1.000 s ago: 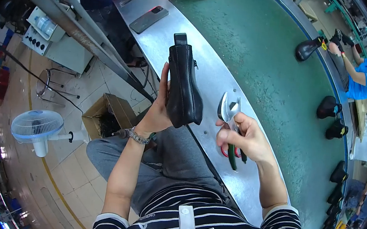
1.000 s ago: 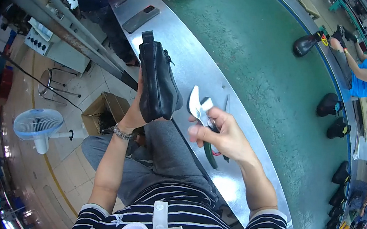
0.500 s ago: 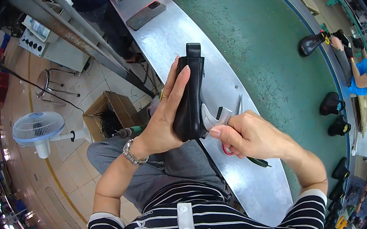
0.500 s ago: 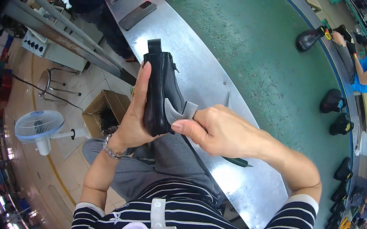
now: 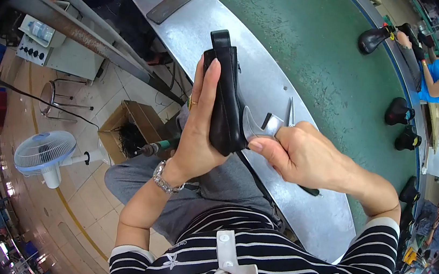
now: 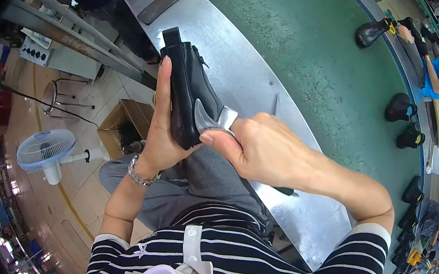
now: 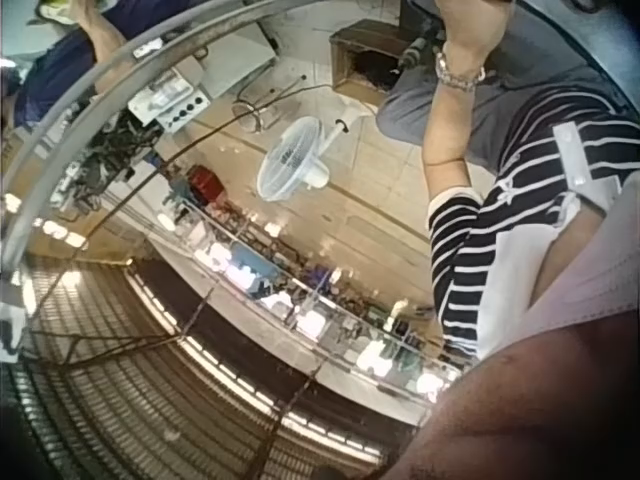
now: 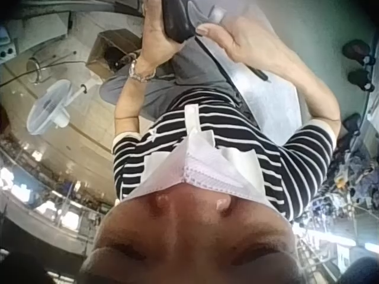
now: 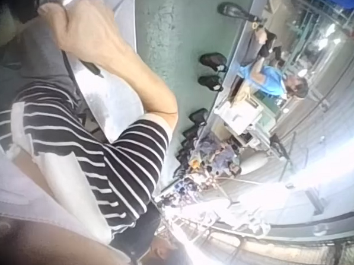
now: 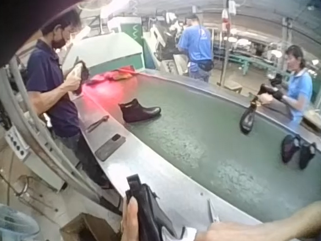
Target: Assembling and finishing shoe components at a factory workbench including trimming and measuring.
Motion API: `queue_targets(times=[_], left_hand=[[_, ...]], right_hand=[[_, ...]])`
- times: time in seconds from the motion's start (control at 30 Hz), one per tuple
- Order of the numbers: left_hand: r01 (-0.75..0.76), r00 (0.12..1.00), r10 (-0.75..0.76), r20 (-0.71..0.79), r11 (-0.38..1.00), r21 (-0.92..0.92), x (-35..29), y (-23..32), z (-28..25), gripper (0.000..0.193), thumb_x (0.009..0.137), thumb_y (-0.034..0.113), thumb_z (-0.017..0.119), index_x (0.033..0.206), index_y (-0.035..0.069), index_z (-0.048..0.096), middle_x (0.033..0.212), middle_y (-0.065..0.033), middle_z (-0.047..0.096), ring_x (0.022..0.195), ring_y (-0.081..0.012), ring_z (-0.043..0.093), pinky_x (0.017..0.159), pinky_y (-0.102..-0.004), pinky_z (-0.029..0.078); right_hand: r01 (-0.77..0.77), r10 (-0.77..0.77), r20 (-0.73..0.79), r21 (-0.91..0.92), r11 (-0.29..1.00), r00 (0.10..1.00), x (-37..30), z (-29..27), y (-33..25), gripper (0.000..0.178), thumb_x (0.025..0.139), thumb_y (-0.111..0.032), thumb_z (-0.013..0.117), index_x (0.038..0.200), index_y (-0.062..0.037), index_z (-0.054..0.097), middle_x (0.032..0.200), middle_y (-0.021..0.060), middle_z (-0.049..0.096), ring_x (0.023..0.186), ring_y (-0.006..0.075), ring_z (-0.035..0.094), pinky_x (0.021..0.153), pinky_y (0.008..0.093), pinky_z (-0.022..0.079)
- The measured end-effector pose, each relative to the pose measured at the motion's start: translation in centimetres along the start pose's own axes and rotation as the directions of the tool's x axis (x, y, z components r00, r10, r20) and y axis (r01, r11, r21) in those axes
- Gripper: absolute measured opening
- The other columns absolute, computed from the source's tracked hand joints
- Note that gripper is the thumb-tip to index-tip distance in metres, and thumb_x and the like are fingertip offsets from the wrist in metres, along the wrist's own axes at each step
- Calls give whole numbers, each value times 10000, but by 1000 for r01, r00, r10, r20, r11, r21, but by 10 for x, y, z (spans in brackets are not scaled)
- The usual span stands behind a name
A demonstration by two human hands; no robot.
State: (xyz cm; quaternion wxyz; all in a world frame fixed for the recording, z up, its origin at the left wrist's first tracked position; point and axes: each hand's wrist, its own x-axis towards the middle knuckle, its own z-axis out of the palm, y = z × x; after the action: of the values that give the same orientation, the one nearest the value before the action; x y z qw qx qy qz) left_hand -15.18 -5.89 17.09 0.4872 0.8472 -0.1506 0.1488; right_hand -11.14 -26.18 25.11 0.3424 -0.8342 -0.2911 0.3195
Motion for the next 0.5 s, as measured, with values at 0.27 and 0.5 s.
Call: queue_targets(times=[0.27,0.5], left_hand=[[-33,999,37,17,983,-183,1,-25,-22,1262,596,104,867,1554,112,44,1603,-190,50,1479,-359,107,1172,-440,195],[-98,992,107,74,989,-112,1,-28,-30,1319,613,129,884,1549,109,-46,1621,-117,6,1472,-267,145,1174,-390,211]], right_hand=[[-8,25,-103,156,988,994,22,22,8,547,994,-397,515,643,15,600,480,103,555,416,207,562,451,327,442],[-334,157,-465,-326,885,871,38,95,140,284,950,-263,579,972,18,615,768,172,659,620,341,632,619,418,519]])
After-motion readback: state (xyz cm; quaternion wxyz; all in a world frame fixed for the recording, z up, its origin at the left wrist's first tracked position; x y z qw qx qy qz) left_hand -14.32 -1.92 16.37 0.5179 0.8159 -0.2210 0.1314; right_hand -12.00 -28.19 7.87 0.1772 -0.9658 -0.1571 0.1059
